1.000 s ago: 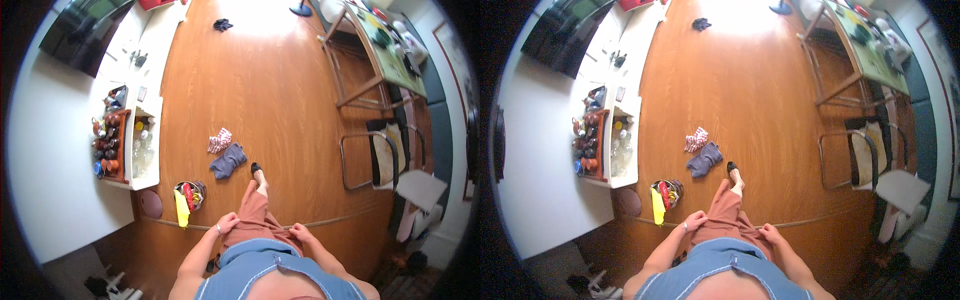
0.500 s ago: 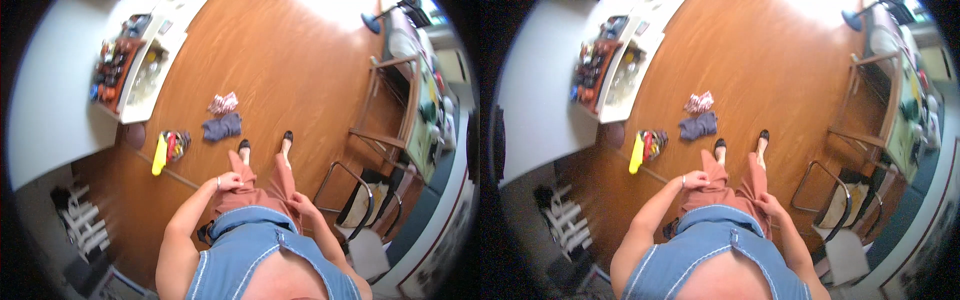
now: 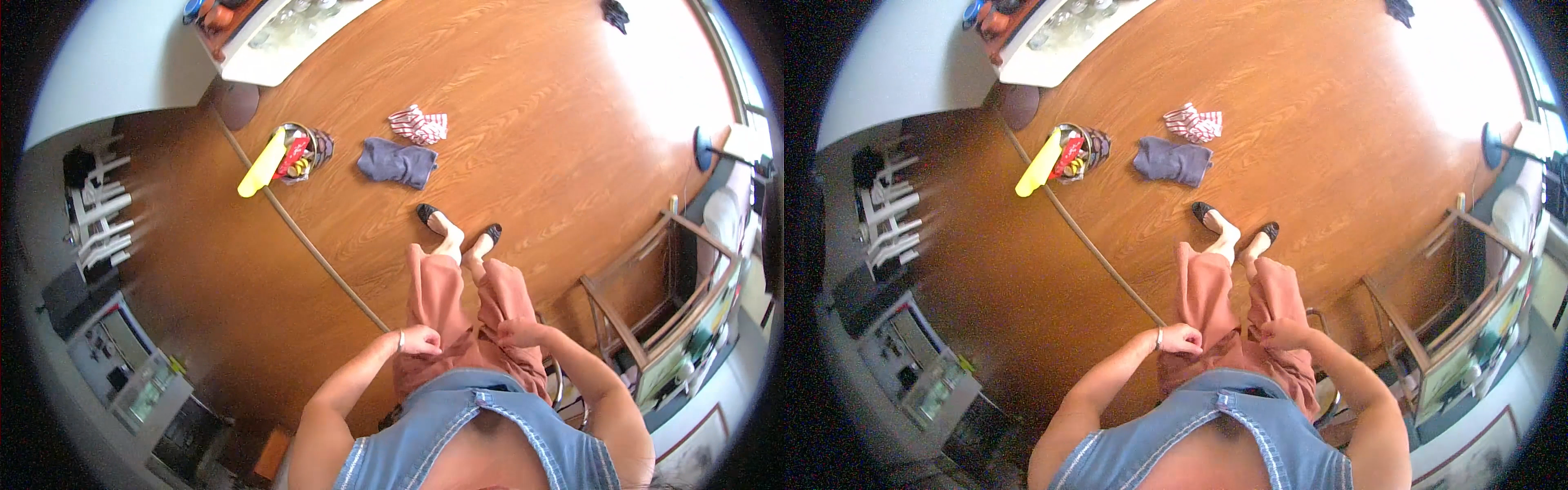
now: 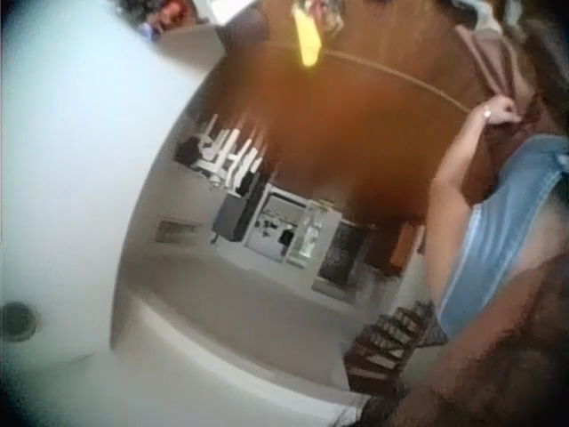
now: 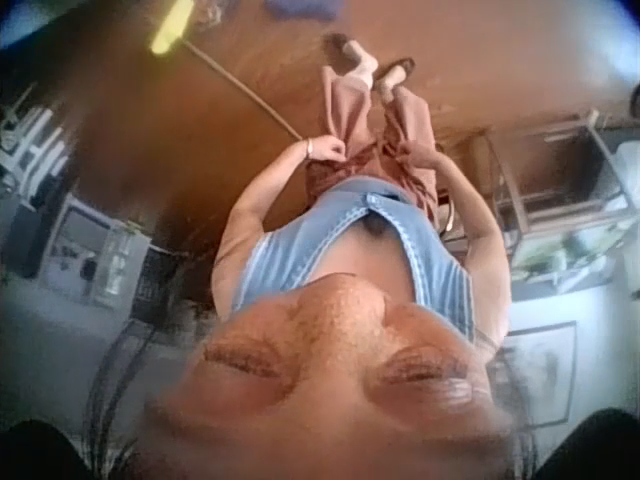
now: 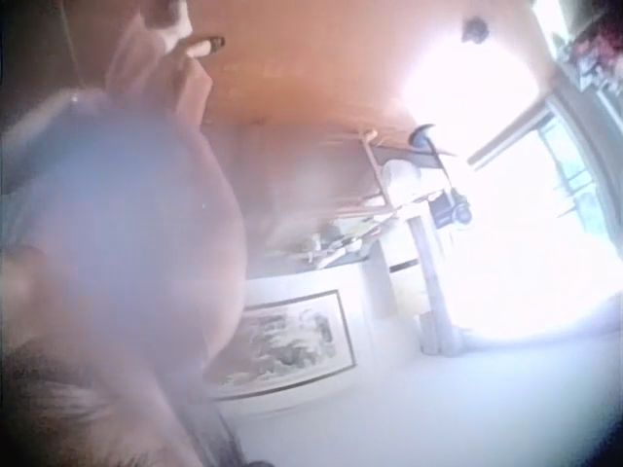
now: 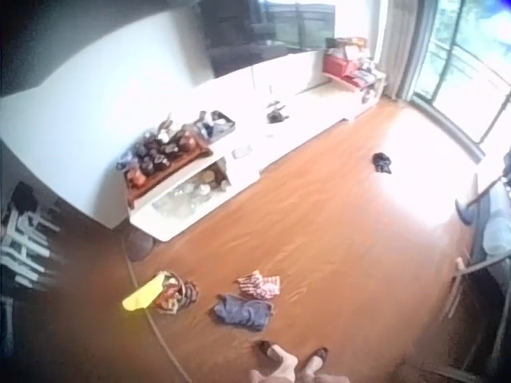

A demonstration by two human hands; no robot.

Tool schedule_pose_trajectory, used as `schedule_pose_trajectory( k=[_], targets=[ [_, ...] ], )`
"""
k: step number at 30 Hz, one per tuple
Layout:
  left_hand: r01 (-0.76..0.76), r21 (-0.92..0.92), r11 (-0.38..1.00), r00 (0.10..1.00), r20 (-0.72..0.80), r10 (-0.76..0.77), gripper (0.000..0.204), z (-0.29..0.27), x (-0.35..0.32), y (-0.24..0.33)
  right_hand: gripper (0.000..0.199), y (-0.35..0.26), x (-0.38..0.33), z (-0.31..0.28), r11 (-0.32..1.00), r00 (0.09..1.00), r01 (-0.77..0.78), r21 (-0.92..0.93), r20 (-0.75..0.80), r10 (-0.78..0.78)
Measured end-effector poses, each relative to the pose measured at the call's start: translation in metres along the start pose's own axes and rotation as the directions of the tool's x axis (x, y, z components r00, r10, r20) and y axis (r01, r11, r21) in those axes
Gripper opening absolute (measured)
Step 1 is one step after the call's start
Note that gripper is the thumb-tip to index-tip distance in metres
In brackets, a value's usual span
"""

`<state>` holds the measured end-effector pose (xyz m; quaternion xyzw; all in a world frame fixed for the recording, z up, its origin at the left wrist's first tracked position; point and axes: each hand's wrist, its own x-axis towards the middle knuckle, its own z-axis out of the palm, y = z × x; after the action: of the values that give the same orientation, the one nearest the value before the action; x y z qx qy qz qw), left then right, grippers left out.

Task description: The person ties straps around a rolled mat, sets it aside by a window, and places small debris into a waste bin. The person then puts yoga blocks into a storage container and wipes the wooden floor with a cloth.

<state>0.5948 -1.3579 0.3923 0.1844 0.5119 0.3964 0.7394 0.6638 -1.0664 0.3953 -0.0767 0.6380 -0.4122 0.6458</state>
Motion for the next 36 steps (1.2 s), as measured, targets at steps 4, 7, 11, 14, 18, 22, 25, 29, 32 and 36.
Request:
schedule_pose_trajectory(
  k=[4,7,11,14,18,22,25,29,32,36],
  targets=[
    [0.102,-0.026,0.994,0.945,-0.308,-0.105,0.02,-0.035,0.012,-0.036,0.021,-0.046,0.05,-0.115,0.8,0.844,-0.186,-0.571,-0.51,-0.168],
    [-0.002,-0.237,0.971,0.741,-0.652,-0.158,0.014,-0.101,0.039,-0.07,0.036,0.012,0.139,-0.183,0.943,0.896,-0.144,-0.3,-0.445,-0.005],
    [0.128,-0.182,0.975,0.442,-0.87,-0.22,0.033,-0.19,0.077,-0.16,0.053,0.014,0.257,-0.275,0.923,0.83,-0.218,-0.316,-0.558,0.005],
    [0.231,-0.078,0.97,0.317,-0.936,-0.151,0.053,-0.251,0.115,-0.222,0.061,0.028,0.353,-0.321,0.875,0.77,-0.213,-0.436,-0.625,-0.124],
    [0.455,-0.063,0.888,0.312,-0.923,-0.225,0.075,-0.321,0.165,-0.246,0.073,0.046,0.451,-0.347,0.727,0.714,-0.234,-0.646,-0.621,-0.322],
    [0.676,0.044,0.736,0.324,-0.915,-0.242,0.105,-0.361,0.208,-0.256,0.062,0.065,0.526,-0.364,0.47,0.694,-0.187,-0.863,-0.454,-0.558],
    [0.785,0.027,0.619,0.31,-0.882,-0.354,0.119,-0.379,0.239,-0.251,0.047,0.072,0.56,-0.377,0.249,0.704,-0.207,-0.946,-0.321,-0.633],
    [0.857,0.006,0.515,0.256,-0.873,-0.415,0.123,-0.388,0.249,-0.251,0.045,0.076,0.525,-0.414,0.424,0.627,0.313,-0.85,-0.15,-0.764],
    [0.852,0.075,0.519,0.351,-0.816,-0.459,0.12,-0.398,0.25,-0.242,0.035,0.107,0.443,-0.44,0.663,0.659,0.31,-0.681,-0.348,-0.666],
    [0.882,0.124,0.455,0.38,-0.759,-0.529,0.106,-0.418,0.239,-0.225,0.031,0.178,0.279,-0.446,0.958,0.708,0.285,0.036,-0.682,-0.185]
  ],
)
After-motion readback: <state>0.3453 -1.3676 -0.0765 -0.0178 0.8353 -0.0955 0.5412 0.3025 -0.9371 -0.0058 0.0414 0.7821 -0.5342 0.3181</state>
